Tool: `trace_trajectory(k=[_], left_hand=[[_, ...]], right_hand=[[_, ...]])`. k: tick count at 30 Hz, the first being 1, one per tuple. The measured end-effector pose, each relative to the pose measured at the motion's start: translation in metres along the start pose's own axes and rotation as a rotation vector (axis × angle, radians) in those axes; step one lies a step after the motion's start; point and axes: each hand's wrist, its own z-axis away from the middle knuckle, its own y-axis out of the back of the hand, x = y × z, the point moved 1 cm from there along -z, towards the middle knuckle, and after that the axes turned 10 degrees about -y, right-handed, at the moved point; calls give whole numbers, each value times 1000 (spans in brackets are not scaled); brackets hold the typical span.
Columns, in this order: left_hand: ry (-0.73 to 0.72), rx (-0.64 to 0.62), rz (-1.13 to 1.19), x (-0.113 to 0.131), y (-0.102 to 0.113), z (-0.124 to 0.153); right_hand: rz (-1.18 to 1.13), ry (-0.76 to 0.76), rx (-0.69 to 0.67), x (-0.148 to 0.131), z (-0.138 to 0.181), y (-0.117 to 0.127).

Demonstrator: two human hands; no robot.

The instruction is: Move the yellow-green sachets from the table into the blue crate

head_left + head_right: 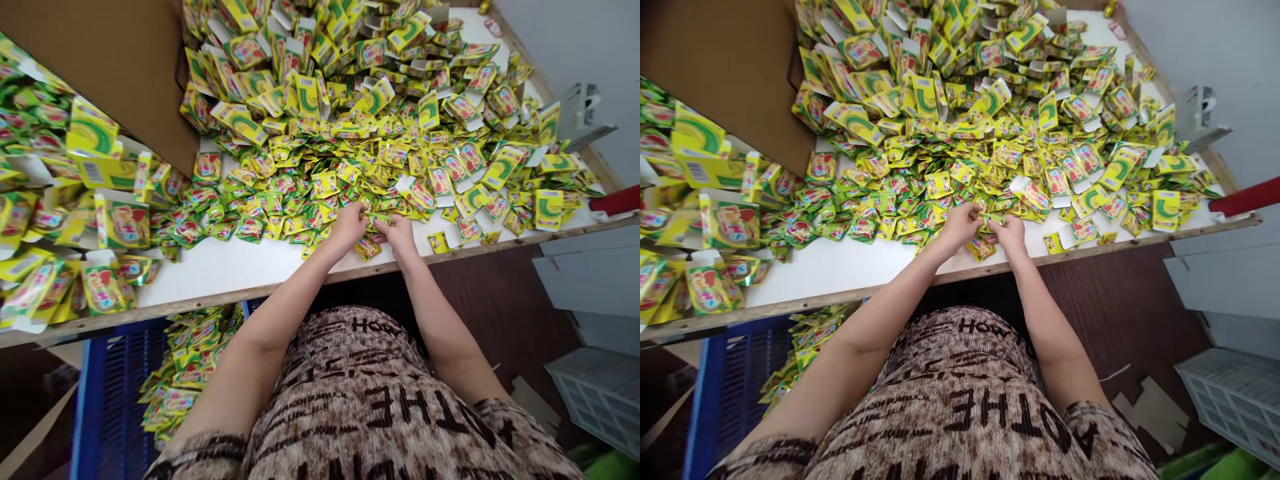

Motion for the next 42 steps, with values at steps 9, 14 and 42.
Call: trace_trajectory(k=[9, 14, 42], left_hand=[[307, 92, 656, 0, 22, 34], [394, 55, 749, 6, 24, 42], [116, -273, 486, 54, -37, -11]], right_hand=[[-208, 304, -122, 1, 4, 1], [-87, 736, -92, -7, 21, 3], [-147, 472, 303, 3, 39, 77]])
